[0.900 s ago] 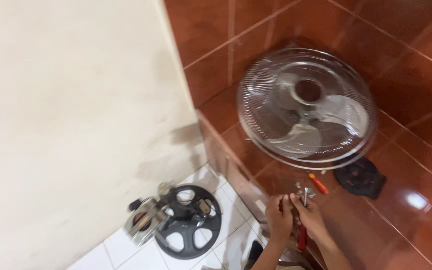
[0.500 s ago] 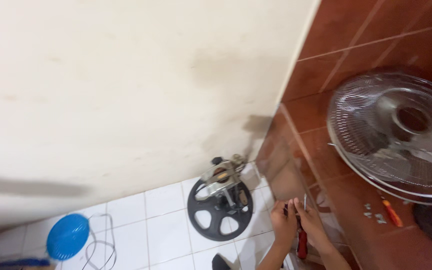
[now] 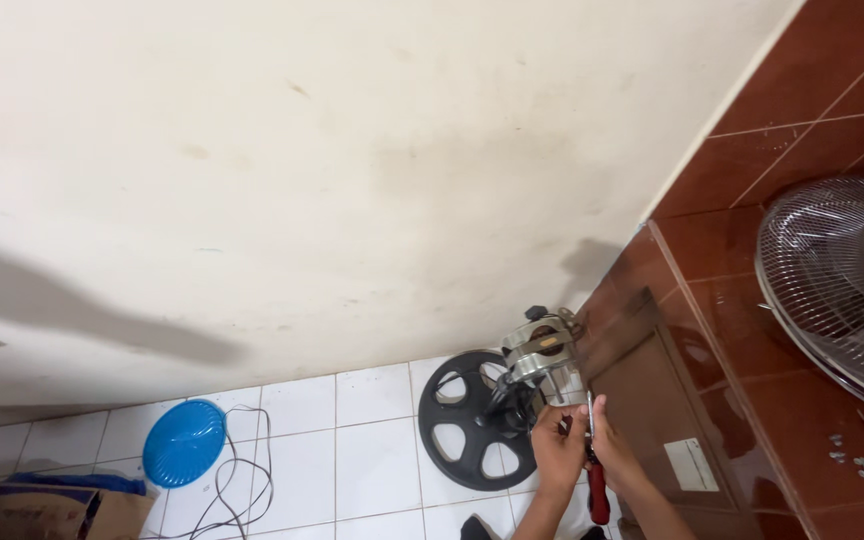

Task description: The person uses a screwdriver to tighten screws on the motor housing of a disassembled electric fan. The fan base and a separate fan head with blades are visible nearby on a tiled surface.

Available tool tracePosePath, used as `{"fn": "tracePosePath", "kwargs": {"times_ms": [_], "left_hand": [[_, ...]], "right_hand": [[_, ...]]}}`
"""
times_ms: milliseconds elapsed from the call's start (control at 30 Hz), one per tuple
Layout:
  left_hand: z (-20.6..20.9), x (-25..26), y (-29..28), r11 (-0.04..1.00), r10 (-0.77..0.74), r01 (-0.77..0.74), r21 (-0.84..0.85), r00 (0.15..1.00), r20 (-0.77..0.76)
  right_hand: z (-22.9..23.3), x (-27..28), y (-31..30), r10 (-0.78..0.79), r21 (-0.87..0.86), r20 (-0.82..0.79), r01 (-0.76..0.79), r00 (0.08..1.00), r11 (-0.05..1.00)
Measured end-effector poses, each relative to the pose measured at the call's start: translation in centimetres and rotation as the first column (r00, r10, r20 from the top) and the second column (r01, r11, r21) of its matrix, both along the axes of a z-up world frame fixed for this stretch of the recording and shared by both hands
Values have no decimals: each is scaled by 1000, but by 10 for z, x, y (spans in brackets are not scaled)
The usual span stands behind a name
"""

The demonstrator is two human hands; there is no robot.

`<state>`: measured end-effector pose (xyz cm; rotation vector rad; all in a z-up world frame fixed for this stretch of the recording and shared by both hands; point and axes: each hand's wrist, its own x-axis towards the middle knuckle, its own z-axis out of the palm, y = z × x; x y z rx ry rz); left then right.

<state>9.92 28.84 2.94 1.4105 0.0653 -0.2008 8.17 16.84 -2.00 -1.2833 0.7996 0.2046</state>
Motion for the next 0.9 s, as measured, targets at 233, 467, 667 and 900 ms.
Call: {"fn": "tracePosePath", "kwargs": {"times_ms": [233,467,667,900], "left_hand": [[-14,3,30,998,27,-32,54,995,92],[-32,4,31,997,24,-38,60,974,225],[-30,7,21,996,-3,-23,91,960,281],[-23,-1,-2,981,-76,1,193,920,384]], "right_hand": [[0,3,35,0,-43,-14,0,1000,999],[-24,0,32,-37,28,70,36,997,999],[-58,7,8,-79,111,178,60,981,992],[-58,14,-28,-72,281,124,34,990,959]]}}
